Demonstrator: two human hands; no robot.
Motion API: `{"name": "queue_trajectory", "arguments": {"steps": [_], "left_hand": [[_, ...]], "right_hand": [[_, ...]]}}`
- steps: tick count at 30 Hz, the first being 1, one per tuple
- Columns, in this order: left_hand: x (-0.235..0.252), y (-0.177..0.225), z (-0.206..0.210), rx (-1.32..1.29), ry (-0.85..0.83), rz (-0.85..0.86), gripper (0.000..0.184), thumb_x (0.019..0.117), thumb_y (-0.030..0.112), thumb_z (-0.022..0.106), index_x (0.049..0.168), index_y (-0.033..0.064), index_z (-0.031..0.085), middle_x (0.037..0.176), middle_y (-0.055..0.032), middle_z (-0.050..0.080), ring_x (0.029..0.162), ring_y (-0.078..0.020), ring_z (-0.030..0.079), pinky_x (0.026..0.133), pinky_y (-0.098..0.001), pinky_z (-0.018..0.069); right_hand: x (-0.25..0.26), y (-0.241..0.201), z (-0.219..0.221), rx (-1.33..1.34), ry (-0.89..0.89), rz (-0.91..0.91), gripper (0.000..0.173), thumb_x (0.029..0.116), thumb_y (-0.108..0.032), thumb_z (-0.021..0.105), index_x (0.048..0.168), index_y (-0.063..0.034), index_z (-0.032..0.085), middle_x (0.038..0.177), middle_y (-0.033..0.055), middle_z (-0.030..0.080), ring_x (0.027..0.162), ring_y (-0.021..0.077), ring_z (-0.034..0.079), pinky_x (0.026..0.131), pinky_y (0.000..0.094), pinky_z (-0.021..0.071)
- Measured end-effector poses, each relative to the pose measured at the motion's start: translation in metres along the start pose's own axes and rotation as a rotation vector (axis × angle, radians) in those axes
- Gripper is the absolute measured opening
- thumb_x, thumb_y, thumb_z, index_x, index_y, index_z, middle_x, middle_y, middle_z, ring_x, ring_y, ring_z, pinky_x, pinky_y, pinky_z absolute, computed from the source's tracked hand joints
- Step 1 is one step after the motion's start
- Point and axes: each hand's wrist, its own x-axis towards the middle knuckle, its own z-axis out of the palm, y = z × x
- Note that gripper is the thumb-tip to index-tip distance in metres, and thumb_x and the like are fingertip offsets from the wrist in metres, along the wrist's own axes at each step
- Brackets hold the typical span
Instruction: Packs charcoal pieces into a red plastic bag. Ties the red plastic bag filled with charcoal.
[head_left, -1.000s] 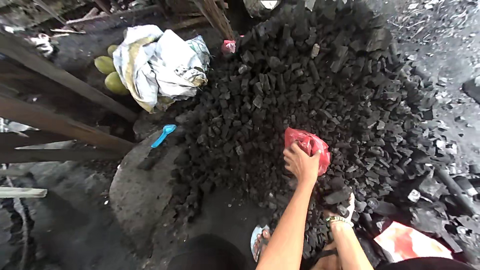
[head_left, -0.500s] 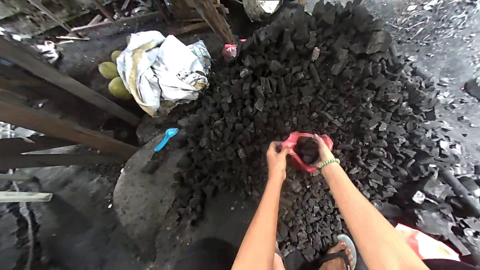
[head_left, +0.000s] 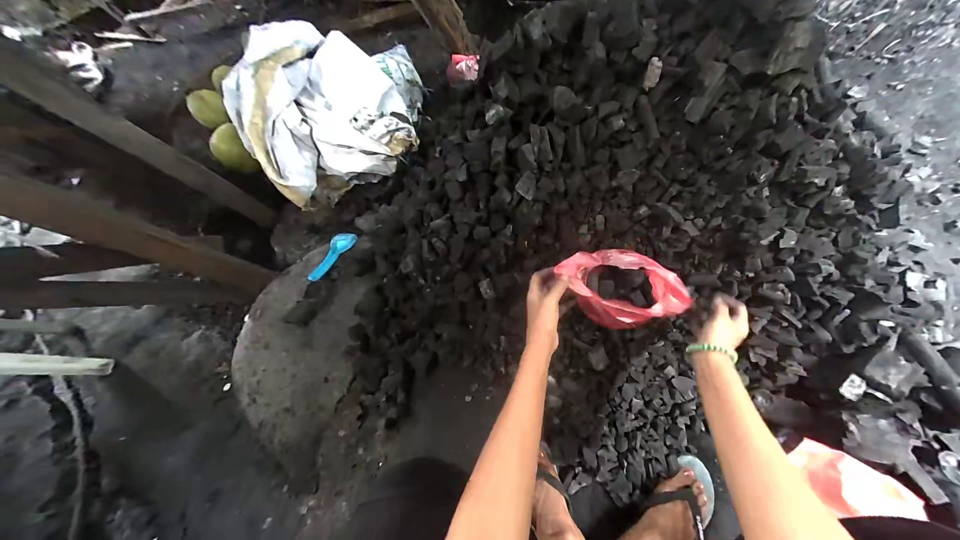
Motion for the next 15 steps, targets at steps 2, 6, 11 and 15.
{"name": "queue_trajectory", "arguments": {"steps": [2,6,11,15], "left_hand": [[-0.021,-0.028,-0.012,-0.125,0.098,-0.107,0.057,0.1083,0.043,0.043,0.155,0.0114,0.035,0.148,-0.0166,0.051,0.129,-0.0296,0.055,0.102,-0.0508,0.0482],[-0.038,-0.095,-0.032,0.280,0.120,-0.197,0.061,0.1096,0.047,0.037,0.158,0.0090,0.032,0.162,-0.0230,0.031,0.147,-0.0424,0.033,0.113,-0.0643,0.0312],[-0.039,-0.116,-0.002,1.028,-0.141,-0.283,0.063,0.1062,0.047,0.049,0.163,0.0256,0.030,0.172,-0.0129,-0.007,0.155,-0.0492,0.004,0.110,-0.0816,0.0145],[-0.070,-0.137,0.009,1.396,-0.313,-0.209,0.056,0.1060,0.044,0.048,0.158,0.0235,0.040,0.171,-0.0145,0.013,0.153,-0.0445,0.021,0.115,-0.0740,0.0190]], "right_hand": [[-0.015,0.046,-0.013,-0.219,0.009,0.080,0.037,0.1069,-0.011,0.046,0.137,0.0093,0.053,0.133,0.0324,0.058,0.123,0.0395,0.059,0.105,0.0530,0.0458],[-0.054,0.073,0.005,-0.638,-0.320,0.008,0.046,0.1019,-0.016,0.061,0.140,0.0081,0.054,0.150,0.0375,0.042,0.138,0.0551,0.042,0.114,0.0653,0.0334],[-0.088,0.089,0.029,-0.928,-0.450,-0.033,0.069,0.0974,-0.037,0.068,0.151,0.0001,0.046,0.163,0.0331,0.022,0.149,0.0529,0.027,0.118,0.0608,0.0328],[-0.109,0.116,0.006,-1.124,-0.661,-0.141,0.047,0.1054,-0.027,0.050,0.151,-0.0156,0.052,0.162,0.0263,0.034,0.149,0.0483,0.030,0.120,0.0602,0.0286]]}}
